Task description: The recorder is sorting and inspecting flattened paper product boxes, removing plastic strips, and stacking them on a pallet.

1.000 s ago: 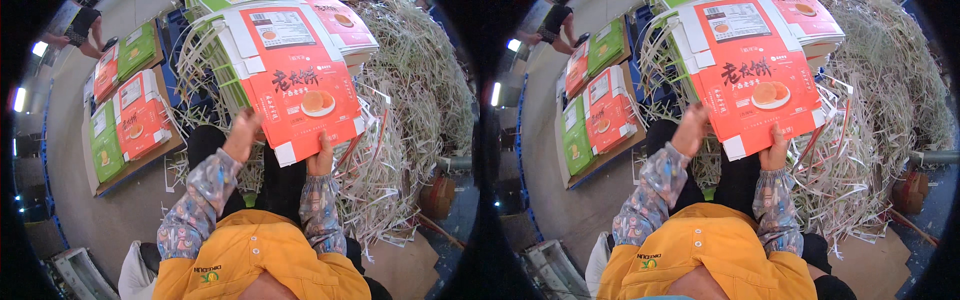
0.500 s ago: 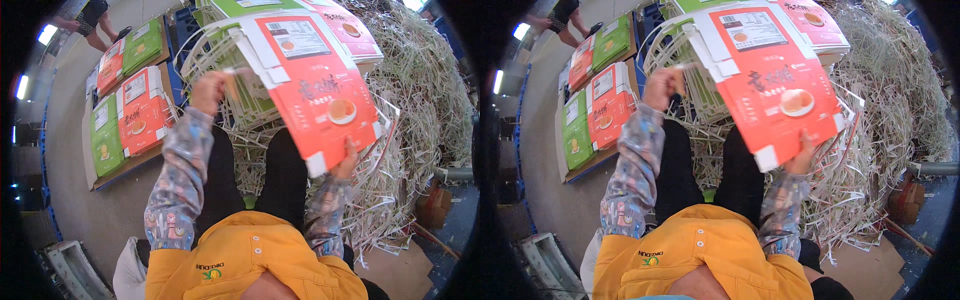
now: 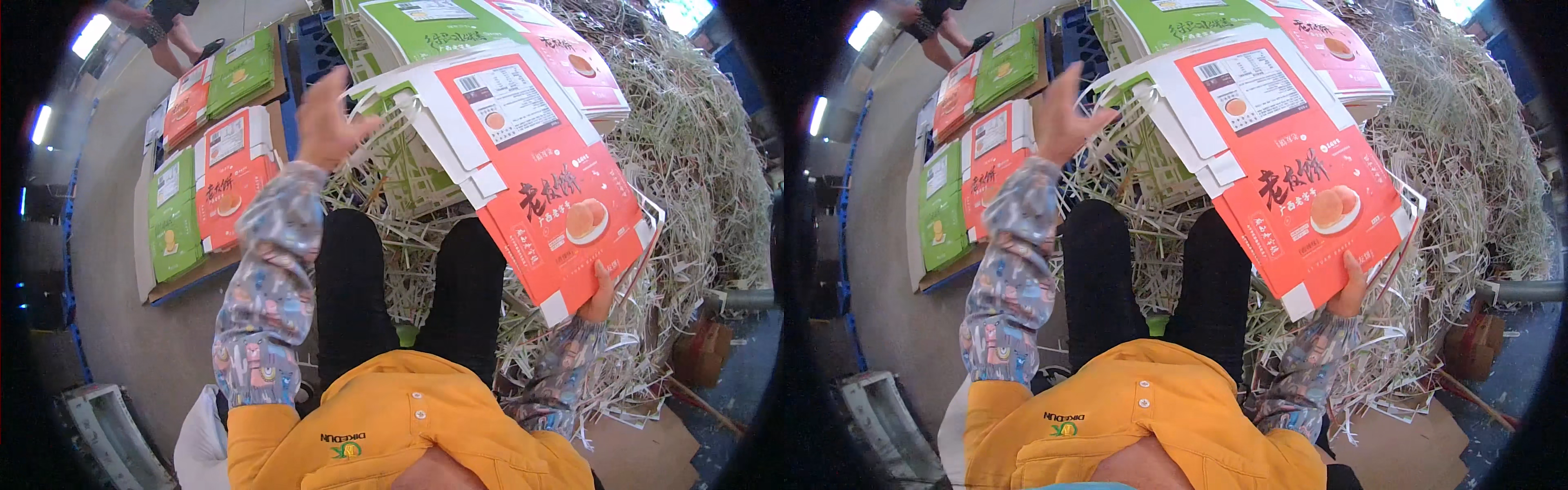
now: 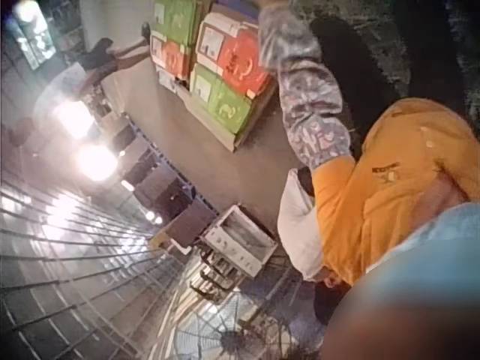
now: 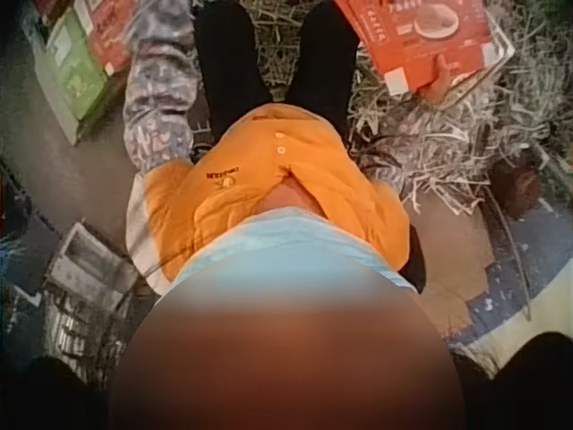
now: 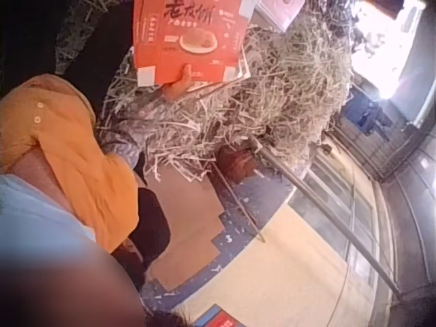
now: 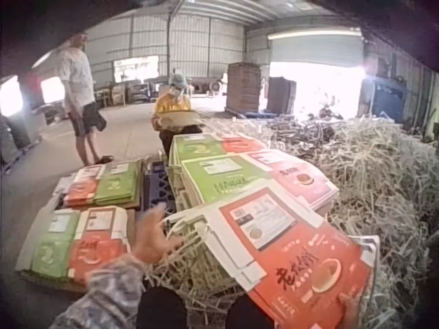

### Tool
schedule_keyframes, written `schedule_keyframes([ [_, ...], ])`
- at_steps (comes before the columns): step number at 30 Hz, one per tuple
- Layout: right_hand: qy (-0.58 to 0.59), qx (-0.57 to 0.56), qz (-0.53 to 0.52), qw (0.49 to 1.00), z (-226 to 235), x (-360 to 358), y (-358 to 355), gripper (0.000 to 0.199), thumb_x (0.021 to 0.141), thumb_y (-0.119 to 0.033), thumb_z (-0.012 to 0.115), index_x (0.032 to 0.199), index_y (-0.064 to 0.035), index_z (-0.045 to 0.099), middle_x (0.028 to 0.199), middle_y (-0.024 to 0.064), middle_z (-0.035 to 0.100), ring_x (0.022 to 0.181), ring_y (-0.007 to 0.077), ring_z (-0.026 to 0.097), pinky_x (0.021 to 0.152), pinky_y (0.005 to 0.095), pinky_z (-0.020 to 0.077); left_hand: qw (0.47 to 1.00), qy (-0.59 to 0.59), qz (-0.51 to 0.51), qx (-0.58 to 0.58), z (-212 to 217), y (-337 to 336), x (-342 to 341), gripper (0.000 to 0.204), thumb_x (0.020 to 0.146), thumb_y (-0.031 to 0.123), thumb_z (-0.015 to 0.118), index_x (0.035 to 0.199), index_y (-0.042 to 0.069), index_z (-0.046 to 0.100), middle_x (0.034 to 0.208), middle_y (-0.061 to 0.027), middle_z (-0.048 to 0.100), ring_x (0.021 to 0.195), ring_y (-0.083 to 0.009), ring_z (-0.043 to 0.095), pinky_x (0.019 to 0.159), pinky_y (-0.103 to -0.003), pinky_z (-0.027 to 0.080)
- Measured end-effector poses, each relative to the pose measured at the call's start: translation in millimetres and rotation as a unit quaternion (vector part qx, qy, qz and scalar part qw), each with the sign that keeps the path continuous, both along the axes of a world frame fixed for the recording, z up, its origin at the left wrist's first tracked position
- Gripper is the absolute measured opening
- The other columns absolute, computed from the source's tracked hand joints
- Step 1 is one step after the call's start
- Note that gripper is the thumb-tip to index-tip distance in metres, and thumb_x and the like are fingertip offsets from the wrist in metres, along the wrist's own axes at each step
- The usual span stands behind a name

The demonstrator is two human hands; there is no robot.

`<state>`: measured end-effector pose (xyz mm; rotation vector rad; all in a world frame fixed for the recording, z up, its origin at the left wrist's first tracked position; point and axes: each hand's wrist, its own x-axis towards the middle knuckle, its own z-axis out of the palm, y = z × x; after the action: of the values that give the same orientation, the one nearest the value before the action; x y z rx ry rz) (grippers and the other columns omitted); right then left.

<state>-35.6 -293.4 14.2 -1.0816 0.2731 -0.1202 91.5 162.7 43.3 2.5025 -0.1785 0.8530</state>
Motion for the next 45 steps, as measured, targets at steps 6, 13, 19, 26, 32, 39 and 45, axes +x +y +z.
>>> schedule_keyframes([
  [6,0.034,0.045,-0.010,0.998,6,-12,-3,0.048,0.078,-0.013,0.053,0.121,0.0000,0.035,0.113,0.0142,0.050,0.096,0.0260,0.054,0.081,0.0381,0.0465,0.984,0.094,0.061,0.137,-40,-58,21,0.122,0.050,0.048,0.076,0.136,0.012,-0.003,0.135,-0.0235,0.017,0.124,-0.0347,0.024,0.092,-0.052,0.025],
  [13,0.021,-0.001,-0.034,0.999,14,-17,-8,0.051,0.077,-0.014,0.054,0.123,-0.0023,0.034,0.112,0.0138,0.050,0.097,0.0275,0.054,0.082,0.0389,0.0458,0.975,0.200,-0.018,0.092,-55,-23,52,0.038,0.075,0.024,0.055,0.110,0.012,0.046,0.091,-0.0162,0.059,0.080,-0.0321,0.059,0.067,-0.041,0.046],
  [19,-0.003,0.005,-0.043,0.999,1,-18,-39,0.057,0.073,-0.013,0.056,0.124,-0.0022,0.033,0.114,0.0137,0.048,0.101,0.0285,0.051,0.085,0.0409,0.0425,0.959,0.053,-0.029,0.277,-3,38,81,0.010,0.079,0.023,0.050,0.083,0.013,0.052,0.071,-0.0084,0.055,0.067,-0.0250,0.058,0.053,-0.036,0.046],
  [26,-0.035,0.039,0.009,0.999,-20,-21,-46,0.063,0.072,-0.016,0.058,0.127,-0.0041,0.030,0.121,0.0119,0.044,0.106,0.0284,0.047,0.089,0.0421,0.0395,0.949,-0.055,0.068,0.303,67,64,113,0.024,0.073,0.025,0.061,0.092,0.011,0.056,0.084,-0.0126,0.057,0.083,-0.0275,0.058,0.068,-0.037,0.048],
  [32,-0.037,0.202,-0.010,0.979,-30,-4,15,0.059,0.076,-0.020,0.056,0.128,-0.0069,0.031,0.119,0.0120,0.045,0.108,0.0275,0.047,0.092,0.0427,0.0381,0.916,-0.185,0.101,0.341,74,17,123,0.031,0.070,0.026,0.064,0.096,0.011,0.056,0.090,-0.0136,0.056,0.092,-0.0277,0.054,0.076,-0.037,0.045],
  [39,-0.016,0.086,-0.048,0.995,-52,7,78,0.042,0.083,-0.009,0.050,0.122,-0.0043,0.036,0.115,0.0102,0.048,0.102,0.0243,0.051,0.088,0.0393,0.0420,0.962,0.140,-0.109,-0.207,28,-40,41,0.034,0.077,0.025,0.062,0.101,0.001,0.054,0.087,-0.0071,0.060,0.078,-0.0154,0.057,0.071,-0.026,0.046],
  [45,0.037,0.084,-0.095,0.991,-25,-22,147,0.038,0.084,-0.014,0.051,0.118,-0.0018,0.039,0.112,0.0099,0.049,0.101,0.0210,0.050,0.088,0.0367,0.0420,0.546,0.352,-0.236,-0.722,-31,-128,-77,0.035,0.080,0.017,0.061,0.108,0.002,0.045,0.101,-0.0057,0.056,0.087,-0.0125,0.056,0.070,-0.026,0.048],
])
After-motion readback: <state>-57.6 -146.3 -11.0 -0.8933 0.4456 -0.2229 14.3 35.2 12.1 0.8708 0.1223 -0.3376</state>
